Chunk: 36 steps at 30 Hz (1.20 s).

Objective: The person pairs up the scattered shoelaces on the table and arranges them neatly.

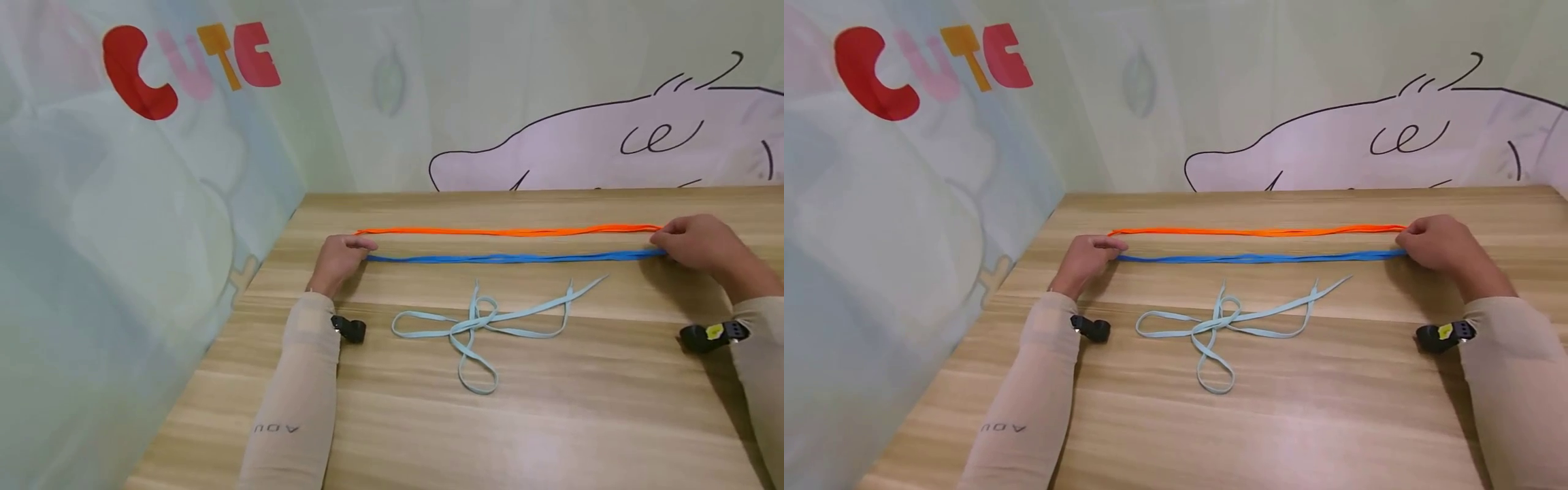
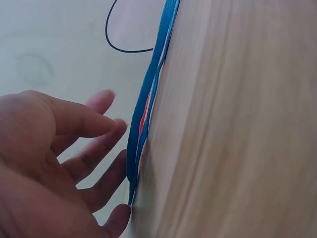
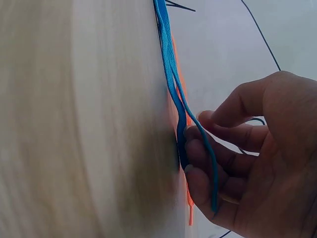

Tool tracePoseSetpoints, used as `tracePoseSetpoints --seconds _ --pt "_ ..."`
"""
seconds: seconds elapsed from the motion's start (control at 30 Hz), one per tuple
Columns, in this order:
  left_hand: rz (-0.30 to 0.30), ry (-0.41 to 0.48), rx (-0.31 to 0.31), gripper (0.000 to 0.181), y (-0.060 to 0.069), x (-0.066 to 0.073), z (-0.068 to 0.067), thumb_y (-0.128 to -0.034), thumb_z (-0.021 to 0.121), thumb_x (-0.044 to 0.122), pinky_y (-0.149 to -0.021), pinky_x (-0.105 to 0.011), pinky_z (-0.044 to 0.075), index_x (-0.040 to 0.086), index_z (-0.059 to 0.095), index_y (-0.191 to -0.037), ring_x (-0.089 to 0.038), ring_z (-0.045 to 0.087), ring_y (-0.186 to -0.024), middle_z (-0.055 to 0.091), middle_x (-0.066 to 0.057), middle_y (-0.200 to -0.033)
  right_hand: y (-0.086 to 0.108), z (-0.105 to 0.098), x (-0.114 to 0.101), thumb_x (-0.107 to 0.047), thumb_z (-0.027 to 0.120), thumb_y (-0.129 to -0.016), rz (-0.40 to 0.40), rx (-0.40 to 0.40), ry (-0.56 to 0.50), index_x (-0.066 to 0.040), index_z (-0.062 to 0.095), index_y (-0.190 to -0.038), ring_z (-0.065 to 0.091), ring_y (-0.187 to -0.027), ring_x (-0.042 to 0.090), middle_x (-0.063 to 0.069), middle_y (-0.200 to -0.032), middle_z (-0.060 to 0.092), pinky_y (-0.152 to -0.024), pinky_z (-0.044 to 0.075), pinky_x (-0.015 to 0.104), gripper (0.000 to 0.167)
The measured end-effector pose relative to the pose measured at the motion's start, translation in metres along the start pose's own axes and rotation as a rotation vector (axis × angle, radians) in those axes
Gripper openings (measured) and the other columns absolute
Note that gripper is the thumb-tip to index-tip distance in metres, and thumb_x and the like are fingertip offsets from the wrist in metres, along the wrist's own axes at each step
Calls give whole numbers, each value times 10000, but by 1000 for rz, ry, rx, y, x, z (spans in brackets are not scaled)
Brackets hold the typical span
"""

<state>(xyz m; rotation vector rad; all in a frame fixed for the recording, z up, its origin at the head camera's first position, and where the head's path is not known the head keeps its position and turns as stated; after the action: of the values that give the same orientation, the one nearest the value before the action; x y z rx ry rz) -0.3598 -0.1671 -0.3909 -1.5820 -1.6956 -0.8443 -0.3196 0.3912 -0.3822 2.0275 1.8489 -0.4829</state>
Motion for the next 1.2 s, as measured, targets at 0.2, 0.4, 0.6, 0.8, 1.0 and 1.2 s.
tracePoseSetpoints --seconds 0.2,0.4,0.6,0.8,1.0,1.2 --pt "44 72 12 273 4 10 -4 -1014 529 188 -994 -427 430 88 723 -1178 -240 532 -1189 625 -58 -1295 4 -7 1 -219 490 -979 32 48 11 180 571 -1133 499 -860 403 295 -982 549 -638 406 379 436" --pt "70 126 34 337 8 16 -6 -1016 566 321 -953 -401 439 70 697 -1198 -214 547 -1090 636 -51 -1217 9 -5 0 -219 475 -967 51 63 -15 149 594 -1136 518 -851 390 309 -1057 555 -631 409 374 421" --pt "179 123 1 355 11 38 5 -1017 575 355 -932 -419 451 63 696 -1179 -254 558 -1049 646 -64 -1170 7 -6 -26 -212 481 -952 -65 95 -1 103 639 -1094 514 -792 332 260 -1003 612 -607 406 370 379" --pt "225 -32 -176 314 20 52 34 -1022 576 355 -910 -407 470 114 682 -1193 -210 566 -1023 646 -29 -1149 8 0 -51 -184 482 -950 -138 63 2 84 656 -1063 501 -788 315 214 -959 617 -605 397 372 339" --pt "323 -252 -378 264 32 70 71 -1035 564 304 -909 -376 482 121 688 -1179 -174 579 -1034 649 14 -1134 13 10 -73 -196 467 -975 -174 6 -5 76 650 -1107 519 -852 341 243 -1053 624 -643 420 391 354" --pt "428 -463 -460 237 47 89 101 -1027 572 293 -909 -334 491 147 703 -1159 -144 602 -1024 671 30 -1132 19 17 -106 -224 468 -994 -259 -39 20 50 656 -1134 548 -910 351 229 -1074 648 -742 430 454 361"
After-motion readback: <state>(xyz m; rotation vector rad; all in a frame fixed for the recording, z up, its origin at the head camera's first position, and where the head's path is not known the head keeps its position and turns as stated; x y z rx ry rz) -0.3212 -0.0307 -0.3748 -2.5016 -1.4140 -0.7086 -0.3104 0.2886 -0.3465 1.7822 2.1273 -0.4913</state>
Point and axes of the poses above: each hand's wrist, its own y-axis away from the middle knuckle, its own z-axis out of the palm, x = y × z, the point moved 9 cm from there along -y, towards the middle knuckle
